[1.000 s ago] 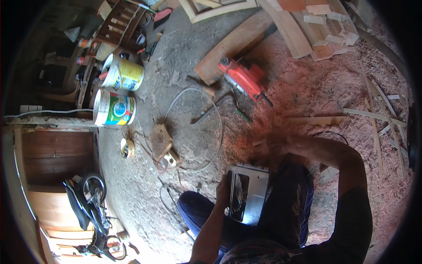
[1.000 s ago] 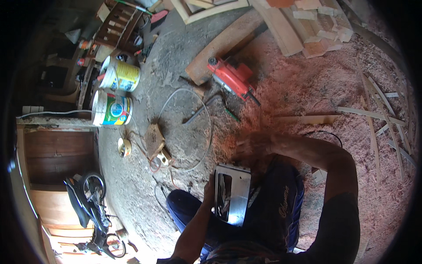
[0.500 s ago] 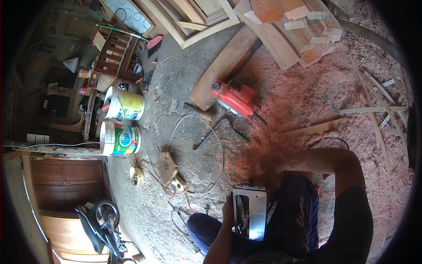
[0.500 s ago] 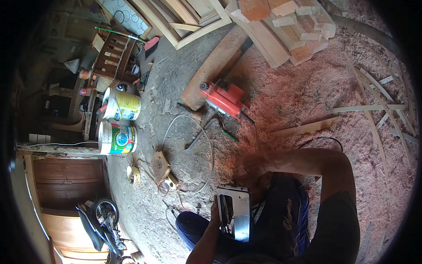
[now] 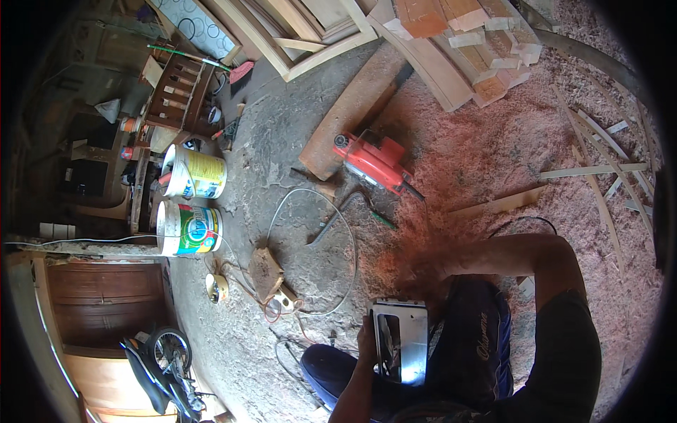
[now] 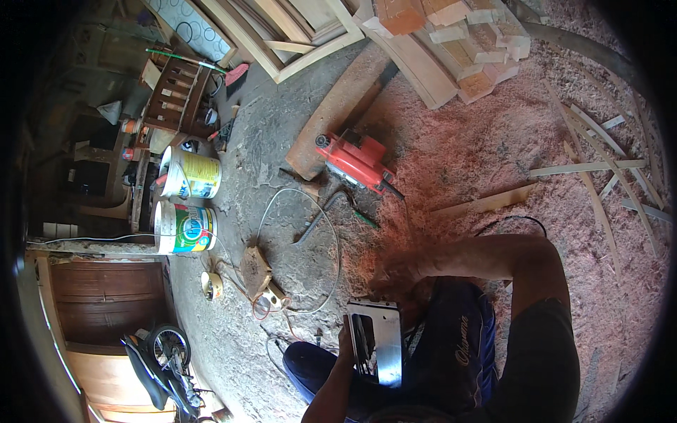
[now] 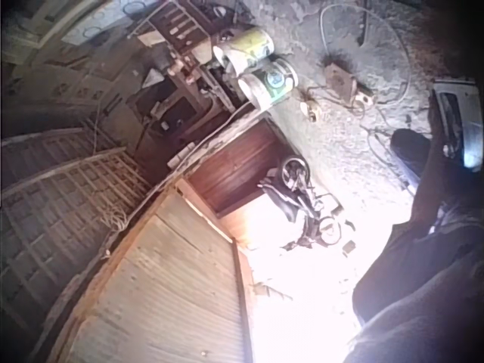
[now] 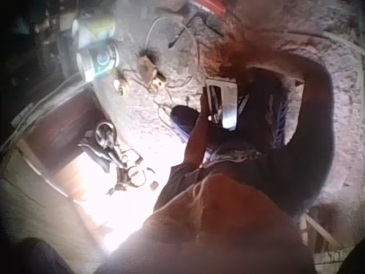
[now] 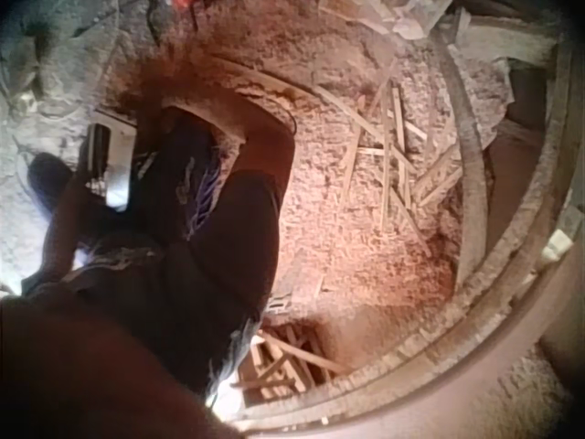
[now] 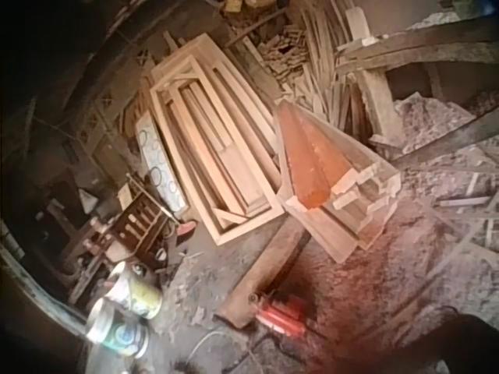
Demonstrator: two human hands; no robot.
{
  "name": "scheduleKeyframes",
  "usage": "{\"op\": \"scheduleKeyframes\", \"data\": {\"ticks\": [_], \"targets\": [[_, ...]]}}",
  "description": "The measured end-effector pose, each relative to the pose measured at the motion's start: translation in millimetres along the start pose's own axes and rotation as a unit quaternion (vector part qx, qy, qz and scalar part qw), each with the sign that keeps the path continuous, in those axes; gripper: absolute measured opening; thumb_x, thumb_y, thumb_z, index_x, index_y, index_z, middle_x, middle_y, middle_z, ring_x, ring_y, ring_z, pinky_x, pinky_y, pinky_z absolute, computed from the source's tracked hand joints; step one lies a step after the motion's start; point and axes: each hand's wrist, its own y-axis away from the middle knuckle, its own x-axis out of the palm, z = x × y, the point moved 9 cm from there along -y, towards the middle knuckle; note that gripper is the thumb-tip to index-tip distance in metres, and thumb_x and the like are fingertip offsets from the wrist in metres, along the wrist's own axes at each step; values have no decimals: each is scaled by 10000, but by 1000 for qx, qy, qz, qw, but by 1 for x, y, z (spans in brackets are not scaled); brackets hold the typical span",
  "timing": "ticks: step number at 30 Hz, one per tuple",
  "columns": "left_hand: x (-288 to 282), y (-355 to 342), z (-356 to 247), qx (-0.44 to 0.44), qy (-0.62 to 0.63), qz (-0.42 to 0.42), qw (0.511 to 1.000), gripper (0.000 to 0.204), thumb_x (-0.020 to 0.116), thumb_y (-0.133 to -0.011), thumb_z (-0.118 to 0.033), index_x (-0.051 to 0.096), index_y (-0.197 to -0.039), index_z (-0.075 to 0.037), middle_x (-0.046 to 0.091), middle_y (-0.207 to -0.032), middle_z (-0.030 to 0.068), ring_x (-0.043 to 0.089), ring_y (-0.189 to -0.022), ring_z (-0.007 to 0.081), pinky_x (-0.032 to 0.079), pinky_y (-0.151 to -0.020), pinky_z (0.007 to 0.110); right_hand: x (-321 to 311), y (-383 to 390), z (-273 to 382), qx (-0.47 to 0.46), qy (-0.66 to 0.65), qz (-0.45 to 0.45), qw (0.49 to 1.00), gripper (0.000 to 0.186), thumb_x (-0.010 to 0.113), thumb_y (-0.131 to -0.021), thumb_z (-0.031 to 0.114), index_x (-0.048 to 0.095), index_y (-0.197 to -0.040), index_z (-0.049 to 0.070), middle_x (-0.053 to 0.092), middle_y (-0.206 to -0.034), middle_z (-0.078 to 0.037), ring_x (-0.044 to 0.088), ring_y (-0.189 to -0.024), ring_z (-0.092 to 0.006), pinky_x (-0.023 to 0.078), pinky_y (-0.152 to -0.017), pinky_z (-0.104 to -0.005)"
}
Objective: The person kneels and adjusts a circular saw, then stands and cuts a long wooden plank on a workbench. The person handles the saw and the plank, producing sawdust and cut pieces.
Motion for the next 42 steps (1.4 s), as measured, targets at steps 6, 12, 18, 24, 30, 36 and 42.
{"op": "scheduleKeyframes", "data": {"ticks": [6,12,18,24,30,36,42], "targets": [[3,2,-4,5,-7,-7,1000,681,376,-1028,-662,665,-1147,-56,656,-883,52,636,-765,166,532,-688,329,2,2,0,-2,10,-1,1000,187,626,-941,278,643,-1042,123,663,-916,-127,657,-821,-295,519,-731,-436],[1,2,0,9,-8,8,1000,679,364,-1032,-657,671,-1129,-59,667,-891,56,643,-770,171,530,-687,338,1,5,4,2,31,-19,999,196,635,-941,256,648,-1093,133,669,-940,-136,664,-836,-301,524,-745,-437],[-8,-13,20,-5,-3,-8,1000,730,361,-1023,-673,663,-1232,-43,679,-978,85,643,-856,187,521,-765,345,-13,15,6,42,112,-60,991,222,644,-941,233,654,-1144,144,675,-964,-145,671,-850,-307,530,-759,-437],[-11,-16,8,31,-68,18,997,803,358,-1019,-682,580,-1373,3,676,-1172,164,646,-1067,246,504,-914,389,-50,52,33,218,90,-210,949,391,636,-958,222,599,-1337,132,674,-1031,-147,670,-946,-313,531,-829,-418],[4,10,-24,50,-20,87,995,819,430,-997,-688,554,-1388,22,666,-1190,161,646,-1065,231,523,-915,381,20,142,77,414,-219,-492,734,472,538,-1053,385,581,-1362,31,675,-977,-55,666,-889,-165,559,-772,-329],[12,-42,-5,94,-21,16,995,806,561,-936,-678,639,-1302,36,682,-1208,226,669,-1084,296,513,-931,401,82,132,149,460,-210,-533,678,379,525,-1069,355,643,-1240,38,632,-907,-34,586,-853,-84,483,-749,-250],[22,-74,16,81,7,32,996,764,625,-914,-624,669,-1238,67,693,-1188,264,680,-1094,340,515,-923,409,84,83,150,373,-160,-539,738,334,506,-1075,306,569,-934,11,495,-796,-24,451,-746,-103,397,-654,-311]]}}
